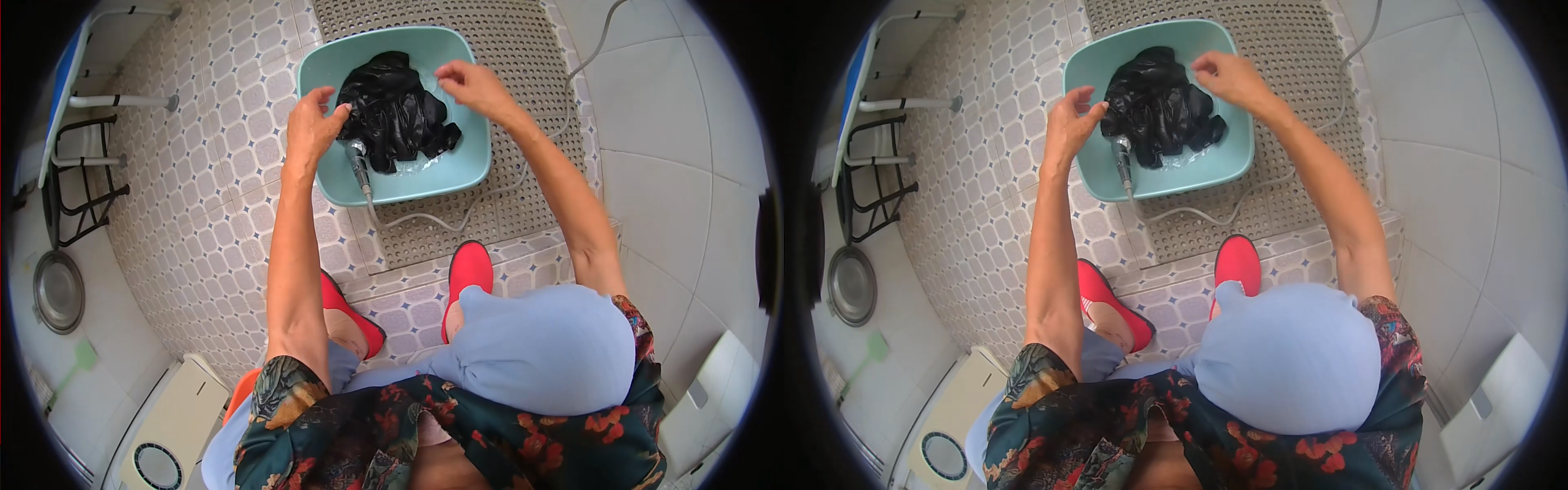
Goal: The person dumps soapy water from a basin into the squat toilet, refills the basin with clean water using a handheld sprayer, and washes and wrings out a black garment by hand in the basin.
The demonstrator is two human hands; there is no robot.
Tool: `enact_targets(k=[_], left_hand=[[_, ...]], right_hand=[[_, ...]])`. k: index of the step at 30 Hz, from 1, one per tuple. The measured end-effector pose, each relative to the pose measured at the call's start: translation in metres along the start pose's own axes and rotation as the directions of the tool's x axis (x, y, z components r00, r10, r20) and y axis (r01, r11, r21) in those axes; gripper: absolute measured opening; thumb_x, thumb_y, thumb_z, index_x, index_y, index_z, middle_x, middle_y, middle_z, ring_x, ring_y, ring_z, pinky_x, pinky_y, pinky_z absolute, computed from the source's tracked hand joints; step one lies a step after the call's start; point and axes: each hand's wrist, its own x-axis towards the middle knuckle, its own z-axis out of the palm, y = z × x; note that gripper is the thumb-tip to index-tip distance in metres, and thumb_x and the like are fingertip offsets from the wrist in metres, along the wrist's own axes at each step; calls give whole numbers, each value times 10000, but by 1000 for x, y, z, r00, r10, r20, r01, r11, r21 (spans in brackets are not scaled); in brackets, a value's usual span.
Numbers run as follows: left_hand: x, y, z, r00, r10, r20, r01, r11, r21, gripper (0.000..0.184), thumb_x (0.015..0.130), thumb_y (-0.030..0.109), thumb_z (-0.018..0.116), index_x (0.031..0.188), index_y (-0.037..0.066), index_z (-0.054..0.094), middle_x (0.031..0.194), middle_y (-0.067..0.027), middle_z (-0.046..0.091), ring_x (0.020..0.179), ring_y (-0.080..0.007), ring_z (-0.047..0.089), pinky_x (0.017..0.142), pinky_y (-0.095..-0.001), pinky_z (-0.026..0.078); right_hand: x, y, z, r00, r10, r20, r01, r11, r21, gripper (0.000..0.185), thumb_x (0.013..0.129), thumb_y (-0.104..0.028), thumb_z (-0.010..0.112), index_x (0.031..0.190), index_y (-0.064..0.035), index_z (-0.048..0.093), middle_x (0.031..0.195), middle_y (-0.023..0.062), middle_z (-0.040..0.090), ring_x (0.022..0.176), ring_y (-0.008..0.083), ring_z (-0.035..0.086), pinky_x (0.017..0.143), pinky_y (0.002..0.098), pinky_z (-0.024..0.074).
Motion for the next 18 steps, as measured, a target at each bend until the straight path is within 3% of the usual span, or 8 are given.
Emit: enact_targets(k=[1,2,4,6,9,11,16,18], left_hand=[[-2,2,3,989,-116,93,125,987,-102,408,756,212,679,1070,-43,618,927,-153,680,833,-232,657,767,-323,511],[-5,0,10,988,-117,97,127,987,-101,408,756,212,679,1070,-43,618,927,-153,680,833,-232,657,767,-323,511],[-8,-7,27,982,-72,172,86,993,-77,351,759,191,671,1032,-26,641,917,-147,683,832,-238,662,750,-329,517],[-10,-2,38,985,-77,154,81,996,-22,282,754,199,646,967,16,673,879,-164,674,818,-287,654,762,-357,509],[-6,-12,66,992,-61,113,66,997,-41,328,784,210,608,1054,27,645,980,-194,655,939,-347,618,846,-394,475],[0,-14,79,985,-106,133,112,993,-39,357,788,221,611,1090,32,627,1013,-199,645,976,-353,604,863,-399,468],[6,-29,107,979,-165,121,150,981,125,462,795,276,627,1181,28,572,970,-180,664,966,-296,628,855,-382,474],[7,-33,109,938,-243,248,193,958,211,432,788,293,633,1148,55,605,984,-160,666,973,-308,620,867,-396,467]], right_hand=[[-4,3,12,996,27,82,-26,999,-20,314,808,-244,602,1041,-34,620,1019,153,650,945,282,618,818,360,479],[-6,10,24,996,30,84,-29,999,-18,314,808,-244,602,1041,-34,620,1019,153,650,945,282,618,818,360,479],[-7,24,48,995,-71,73,86,971,-222,300,808,-243,611,1031,-43,625,1028,168,641,952,334,604,829,396,473],[-3,31,62,996,-85,35,91,954,-285,332,806,-247,621,1052,-23,606,1029,165,637,954,356,596,841,425,463],[7,42,76,978,-169,-121,122,938,-325,401,811,-247,620,1125,-6,554,1019,188,632,947,370,598,845,435,464],[9,37,80,989,116,89,-76,930,-358,492,808,-242,625,1210,-1,475,1012,226,621,954,396,593,847,445,466],[-6,20,85,957,261,128,-193,900,-392,578,785,-229,639,1263,0,408,1012,250,615,981,404,588,846,442,475],[-8,33,86,949,270,161,-188,898,-397,604,749,-193,644,1274,-11,408,981,253,624,953,401,593,839,430,473]])
